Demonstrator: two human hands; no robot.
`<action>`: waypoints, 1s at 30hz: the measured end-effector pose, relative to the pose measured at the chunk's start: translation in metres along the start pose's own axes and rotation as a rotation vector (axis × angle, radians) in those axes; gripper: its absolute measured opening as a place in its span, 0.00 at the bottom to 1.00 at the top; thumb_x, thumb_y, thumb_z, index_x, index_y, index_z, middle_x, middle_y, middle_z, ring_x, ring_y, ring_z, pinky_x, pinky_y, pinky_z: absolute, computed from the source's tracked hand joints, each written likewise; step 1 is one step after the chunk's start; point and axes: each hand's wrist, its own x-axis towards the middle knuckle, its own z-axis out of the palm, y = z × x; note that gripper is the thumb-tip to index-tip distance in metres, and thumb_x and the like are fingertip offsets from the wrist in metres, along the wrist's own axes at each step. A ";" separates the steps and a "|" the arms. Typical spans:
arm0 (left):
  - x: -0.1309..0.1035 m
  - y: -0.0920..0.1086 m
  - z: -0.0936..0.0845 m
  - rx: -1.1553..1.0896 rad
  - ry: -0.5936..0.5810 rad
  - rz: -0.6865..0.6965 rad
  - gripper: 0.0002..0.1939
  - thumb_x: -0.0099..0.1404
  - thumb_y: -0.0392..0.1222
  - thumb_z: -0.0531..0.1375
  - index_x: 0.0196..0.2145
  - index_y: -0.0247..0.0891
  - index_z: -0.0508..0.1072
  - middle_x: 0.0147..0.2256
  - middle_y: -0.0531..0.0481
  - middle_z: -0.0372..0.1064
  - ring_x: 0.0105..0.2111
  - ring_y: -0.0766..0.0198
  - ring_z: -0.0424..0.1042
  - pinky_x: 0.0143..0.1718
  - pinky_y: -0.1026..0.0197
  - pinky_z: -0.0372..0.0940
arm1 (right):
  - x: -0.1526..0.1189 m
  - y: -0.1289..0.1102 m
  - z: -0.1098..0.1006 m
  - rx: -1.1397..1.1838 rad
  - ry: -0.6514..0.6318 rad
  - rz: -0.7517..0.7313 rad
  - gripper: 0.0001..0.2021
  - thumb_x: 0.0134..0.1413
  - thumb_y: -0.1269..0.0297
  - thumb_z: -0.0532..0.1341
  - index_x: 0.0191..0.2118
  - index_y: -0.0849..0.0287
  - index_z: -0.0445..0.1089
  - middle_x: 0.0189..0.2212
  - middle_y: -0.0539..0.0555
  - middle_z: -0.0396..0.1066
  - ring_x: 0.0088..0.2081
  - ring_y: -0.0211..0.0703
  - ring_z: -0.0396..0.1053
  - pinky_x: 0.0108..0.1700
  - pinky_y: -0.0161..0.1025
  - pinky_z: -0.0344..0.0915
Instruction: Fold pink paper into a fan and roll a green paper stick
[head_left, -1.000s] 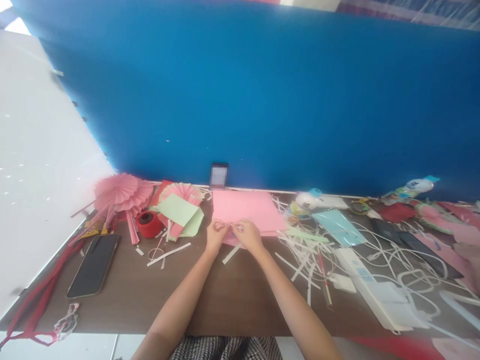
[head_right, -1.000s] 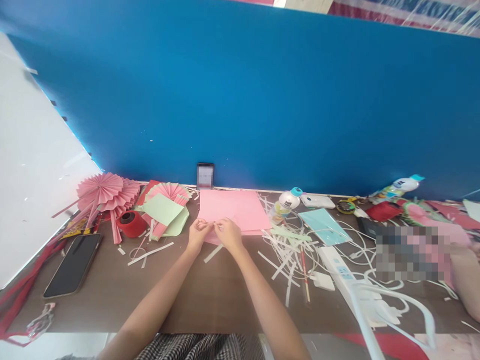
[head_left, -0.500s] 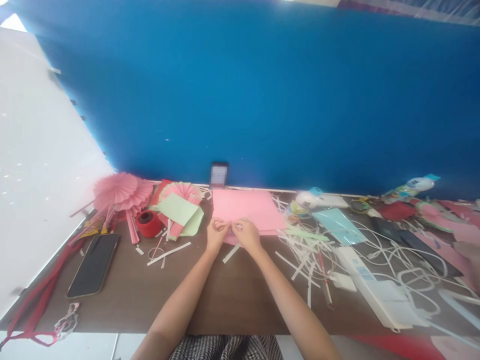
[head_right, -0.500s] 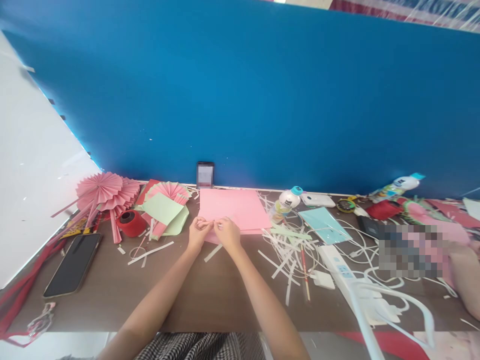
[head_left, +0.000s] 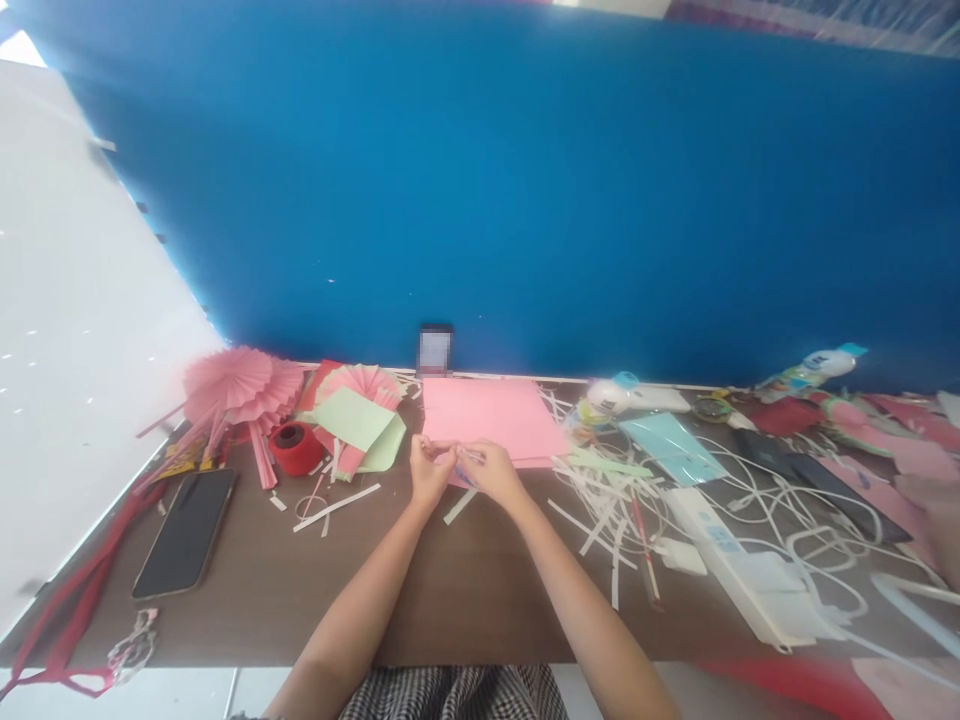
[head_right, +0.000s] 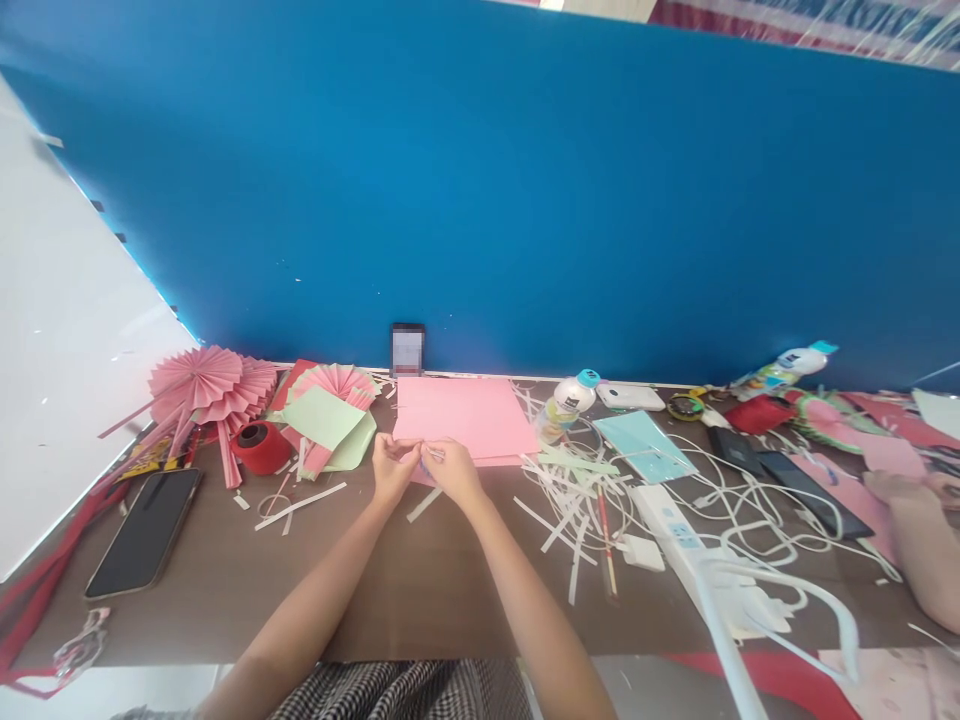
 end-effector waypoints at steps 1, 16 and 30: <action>0.000 0.000 0.000 -0.004 -0.005 -0.011 0.20 0.50 0.37 0.61 0.28 0.42 0.47 0.27 0.52 0.72 0.34 0.61 0.72 0.45 0.52 0.60 | -0.001 0.000 0.000 0.023 -0.009 0.001 0.12 0.50 0.63 0.52 0.33 0.58 0.73 0.30 0.53 0.72 0.33 0.41 0.68 0.35 0.34 0.63; 0.010 -0.004 -0.006 -0.156 -0.053 -0.134 0.20 0.48 0.41 0.63 0.29 0.40 0.51 0.28 0.50 0.72 0.34 0.61 0.73 0.39 0.55 0.66 | -0.006 0.007 -0.004 0.084 0.110 0.082 0.10 0.47 0.62 0.55 0.33 0.58 0.71 0.34 0.54 0.72 0.36 0.41 0.69 0.37 0.35 0.64; 0.006 -0.004 -0.005 -0.153 -0.116 -0.155 0.18 0.49 0.40 0.62 0.28 0.40 0.52 0.29 0.48 0.73 0.35 0.60 0.73 0.41 0.53 0.65 | 0.001 -0.001 -0.004 -0.287 0.079 0.037 0.09 0.51 0.65 0.52 0.31 0.54 0.70 0.33 0.49 0.71 0.32 0.37 0.66 0.33 0.32 0.58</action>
